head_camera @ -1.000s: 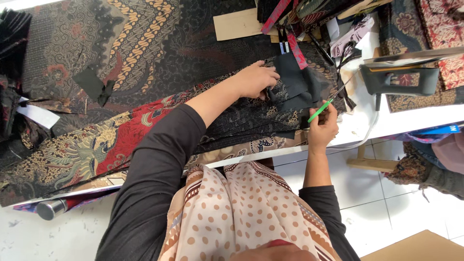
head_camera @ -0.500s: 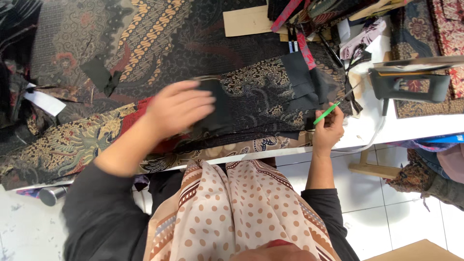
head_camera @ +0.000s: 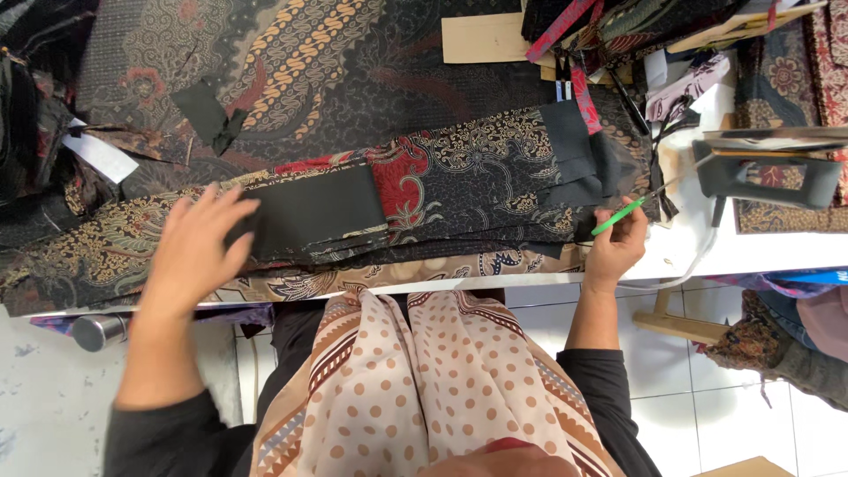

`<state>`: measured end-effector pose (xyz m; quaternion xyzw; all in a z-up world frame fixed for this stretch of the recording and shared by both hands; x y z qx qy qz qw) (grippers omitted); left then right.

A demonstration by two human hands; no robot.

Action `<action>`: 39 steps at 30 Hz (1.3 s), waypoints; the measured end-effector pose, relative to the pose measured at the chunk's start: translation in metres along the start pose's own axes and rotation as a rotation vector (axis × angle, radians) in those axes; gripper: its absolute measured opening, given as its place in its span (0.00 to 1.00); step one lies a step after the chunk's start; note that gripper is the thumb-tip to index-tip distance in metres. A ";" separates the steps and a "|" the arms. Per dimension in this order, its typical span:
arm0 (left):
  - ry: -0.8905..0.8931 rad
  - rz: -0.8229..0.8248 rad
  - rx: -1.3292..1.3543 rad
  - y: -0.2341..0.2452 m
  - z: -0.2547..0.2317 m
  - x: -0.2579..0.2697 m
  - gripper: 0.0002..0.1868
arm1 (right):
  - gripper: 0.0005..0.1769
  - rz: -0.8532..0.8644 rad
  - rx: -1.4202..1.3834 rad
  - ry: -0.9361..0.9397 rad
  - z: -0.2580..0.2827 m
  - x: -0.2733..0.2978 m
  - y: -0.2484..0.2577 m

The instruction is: The person folds and arranges patterned fabric pieces on a table, then uses green-handled scissors to cut a dark fabric piece into rectangular sections. The person repeatedly aligns and trims the fabric while handling multiple folded pieces.

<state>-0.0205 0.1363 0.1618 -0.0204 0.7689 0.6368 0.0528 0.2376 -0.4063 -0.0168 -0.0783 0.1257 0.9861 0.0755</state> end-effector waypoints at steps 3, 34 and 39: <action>-0.223 -0.175 0.320 -0.015 -0.066 -0.071 0.16 | 0.21 0.014 -0.136 -0.010 0.002 0.002 0.001; -0.129 -0.039 0.440 -0.239 -0.203 -0.382 0.21 | 0.24 0.863 -0.109 -0.745 -0.004 0.051 -0.035; -0.787 -0.138 0.618 -0.229 -0.258 -0.384 0.23 | 0.22 0.928 -0.020 -0.704 0.000 0.029 -0.035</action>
Point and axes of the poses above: each hand's wrist, its own x-axis away from the middle knuckle, its own y-axis out of the back of the hand, z = x × y, the point moved 9 cm from there along -x, towards the middle knuckle, and after that the axes turned 9 degrees about -y, right-handed, at the moved point
